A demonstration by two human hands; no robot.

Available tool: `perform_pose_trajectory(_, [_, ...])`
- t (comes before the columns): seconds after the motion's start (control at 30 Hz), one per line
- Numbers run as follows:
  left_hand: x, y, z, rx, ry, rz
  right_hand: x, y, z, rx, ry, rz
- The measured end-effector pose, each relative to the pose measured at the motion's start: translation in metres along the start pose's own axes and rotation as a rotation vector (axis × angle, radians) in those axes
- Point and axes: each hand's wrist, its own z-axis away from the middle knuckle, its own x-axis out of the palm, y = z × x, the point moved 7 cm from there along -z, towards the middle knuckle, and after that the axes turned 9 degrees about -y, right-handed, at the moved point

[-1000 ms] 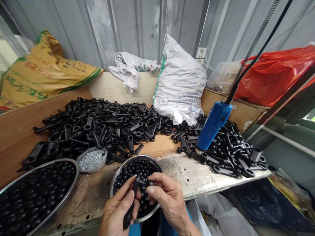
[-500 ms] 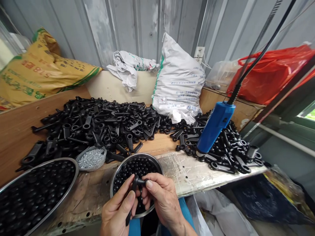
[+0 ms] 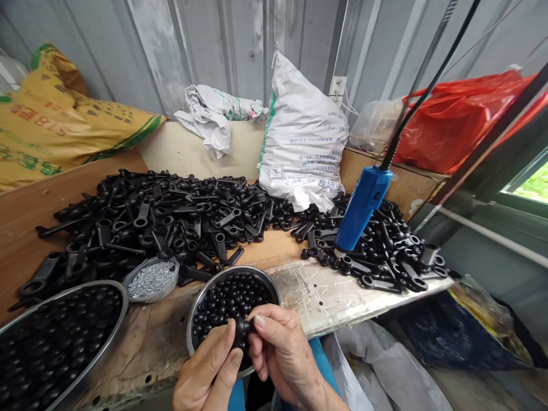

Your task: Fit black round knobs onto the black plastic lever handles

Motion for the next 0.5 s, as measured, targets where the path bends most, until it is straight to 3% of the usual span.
perform_pose_trajectory(0.1, [0.005, -0.001, 0.0, 0.065, -0.021, -0.038, -0.006, 0.002, 0.0, 0.071, 0.021, -0.015])
perform_pose_trajectory(0.3, [0.011, -0.007, -0.009, 0.031, -0.022, 0.002, -0.019, -0.004, -0.01, 0.131, -0.013, 0.024])
perform_pose_trajectory(0.37, [0.015, -0.012, -0.018, -0.121, -0.066, 0.163, -0.019, -0.012, -0.015, 0.123, -0.053, 0.039])
perform_pose_trajectory(0.5, [0.029, -0.031, -0.022, -0.672, -0.123, 0.661, -0.014, -0.028, -0.022, 0.038, -0.181, 0.002])
